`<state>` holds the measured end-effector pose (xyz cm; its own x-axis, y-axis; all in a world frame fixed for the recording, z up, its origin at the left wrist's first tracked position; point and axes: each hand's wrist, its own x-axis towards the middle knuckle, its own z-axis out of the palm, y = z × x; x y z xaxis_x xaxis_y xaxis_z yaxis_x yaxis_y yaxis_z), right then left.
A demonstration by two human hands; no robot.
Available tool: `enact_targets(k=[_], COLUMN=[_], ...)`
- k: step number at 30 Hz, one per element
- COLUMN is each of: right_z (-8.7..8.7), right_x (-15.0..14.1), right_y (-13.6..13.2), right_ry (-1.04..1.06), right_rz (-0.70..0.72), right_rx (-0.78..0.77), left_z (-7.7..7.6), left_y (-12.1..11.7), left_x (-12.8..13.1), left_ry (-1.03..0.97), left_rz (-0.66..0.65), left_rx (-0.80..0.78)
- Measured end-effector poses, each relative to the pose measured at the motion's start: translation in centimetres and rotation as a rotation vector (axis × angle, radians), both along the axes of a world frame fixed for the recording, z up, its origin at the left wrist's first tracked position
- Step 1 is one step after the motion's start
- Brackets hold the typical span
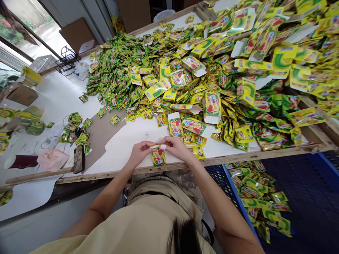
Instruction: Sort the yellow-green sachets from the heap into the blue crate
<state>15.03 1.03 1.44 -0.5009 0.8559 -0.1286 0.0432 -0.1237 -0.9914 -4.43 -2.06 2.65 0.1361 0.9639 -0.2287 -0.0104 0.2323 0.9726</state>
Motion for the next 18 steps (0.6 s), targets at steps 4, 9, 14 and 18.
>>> enact_targets(k=[4,9,14,18], right_z=[-0.6,-1.0,-1.0,-0.5], right_x=[-0.2,-0.6,-1.1,-2.0], right_y=[-0.9,-1.4,-1.8,-2.3], right_ry=[0.054,0.050,0.028,-0.050], right_rz=[-0.033,-0.068,-0.065,-0.159], right_rx=[-0.039,-0.015,0.046,0.142], left_z=[-0.6,-0.8,-1.4,-1.0], left_y=[-0.9,-0.9,-0.8,-1.4], left_x=[-0.1,0.2,-0.2,0.4], left_ry=[-0.044,-0.045,0.056,0.151], left_rz=[0.027,0.061,0.049,0.028], left_rx=[-0.005,0.056,0.156,0.231])
